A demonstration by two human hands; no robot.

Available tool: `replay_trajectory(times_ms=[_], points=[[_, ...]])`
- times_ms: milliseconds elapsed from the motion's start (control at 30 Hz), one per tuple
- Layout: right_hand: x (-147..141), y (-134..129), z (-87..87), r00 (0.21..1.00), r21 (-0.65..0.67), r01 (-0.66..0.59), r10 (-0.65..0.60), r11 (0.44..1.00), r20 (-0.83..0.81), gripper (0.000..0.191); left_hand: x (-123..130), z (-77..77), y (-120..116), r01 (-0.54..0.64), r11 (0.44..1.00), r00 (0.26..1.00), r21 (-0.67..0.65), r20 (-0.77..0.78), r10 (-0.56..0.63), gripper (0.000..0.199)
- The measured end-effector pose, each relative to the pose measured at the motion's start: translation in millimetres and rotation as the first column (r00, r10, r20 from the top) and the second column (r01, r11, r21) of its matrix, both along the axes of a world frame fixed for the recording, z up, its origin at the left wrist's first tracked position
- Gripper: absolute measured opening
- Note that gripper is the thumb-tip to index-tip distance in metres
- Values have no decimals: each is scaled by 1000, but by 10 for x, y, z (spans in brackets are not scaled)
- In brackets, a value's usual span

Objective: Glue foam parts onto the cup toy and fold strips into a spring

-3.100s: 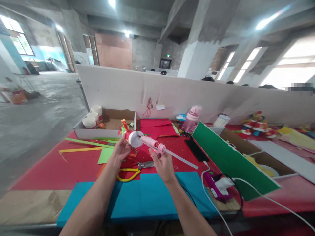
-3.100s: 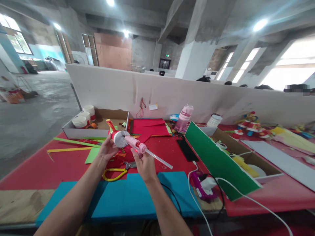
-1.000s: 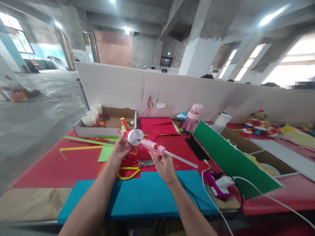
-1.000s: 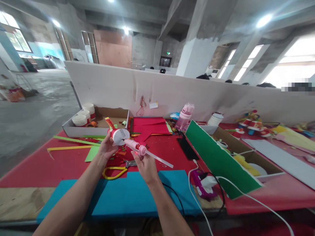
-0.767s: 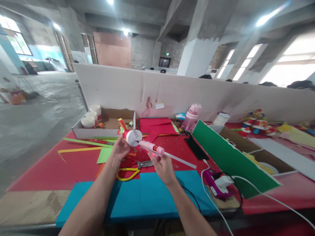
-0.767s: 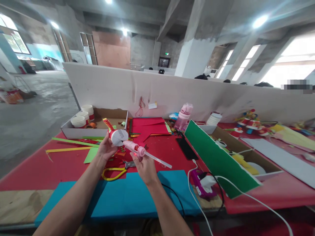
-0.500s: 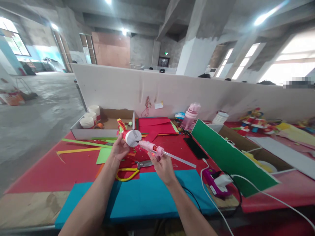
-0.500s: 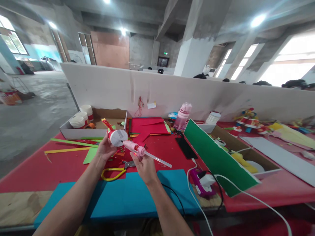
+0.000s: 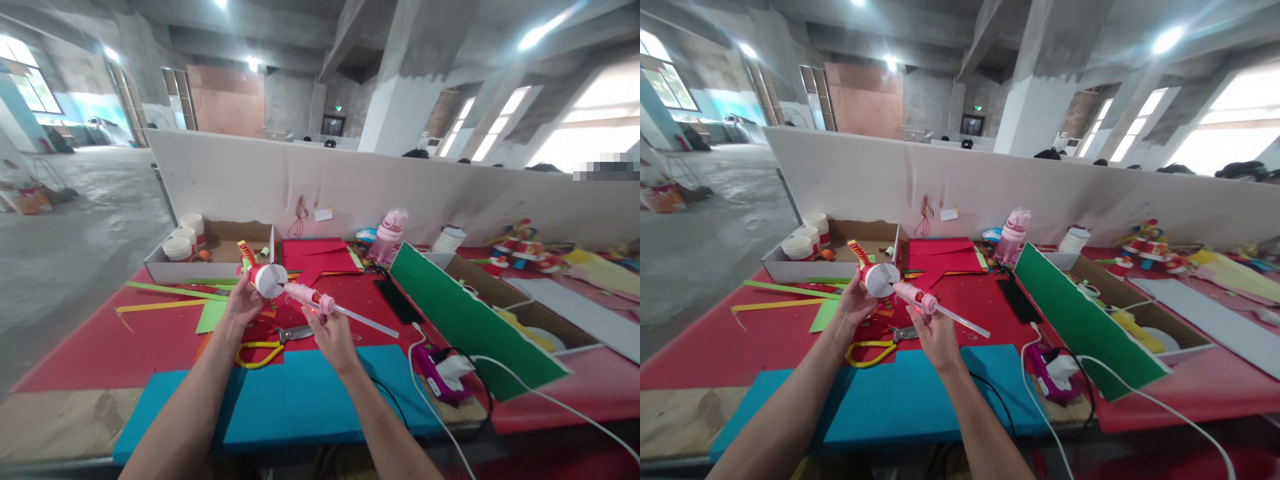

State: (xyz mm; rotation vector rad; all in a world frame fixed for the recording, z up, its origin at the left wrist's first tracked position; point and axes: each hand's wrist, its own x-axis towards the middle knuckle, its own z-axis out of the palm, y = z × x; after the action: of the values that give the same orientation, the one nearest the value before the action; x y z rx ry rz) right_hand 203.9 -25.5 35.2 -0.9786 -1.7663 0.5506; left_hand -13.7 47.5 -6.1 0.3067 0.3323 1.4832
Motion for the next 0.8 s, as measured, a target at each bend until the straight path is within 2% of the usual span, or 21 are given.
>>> replay_trajectory(times_ms=[200, 567, 700, 800], points=[[5, 11, -5, 1000, 16, 26, -27, 1000, 2, 34, 24, 34, -19, -22, 1000, 998, 2, -57, 22, 19], [12, 2, 11, 1000, 2, 24, -24, 1000, 14, 34, -10, -25, 12, -34, 999, 999, -25, -24, 34, 17], [18, -11, -24, 999, -9, 26, -26, 1000, 36, 35, -13, -26, 12, -39, 999, 999, -33, -39, 37, 24], [3, -23, -26, 999, -7, 20, -20, 1000, 39, 35, -2, -12, 7, -16, 1000, 999, -18, -37, 15, 18]])
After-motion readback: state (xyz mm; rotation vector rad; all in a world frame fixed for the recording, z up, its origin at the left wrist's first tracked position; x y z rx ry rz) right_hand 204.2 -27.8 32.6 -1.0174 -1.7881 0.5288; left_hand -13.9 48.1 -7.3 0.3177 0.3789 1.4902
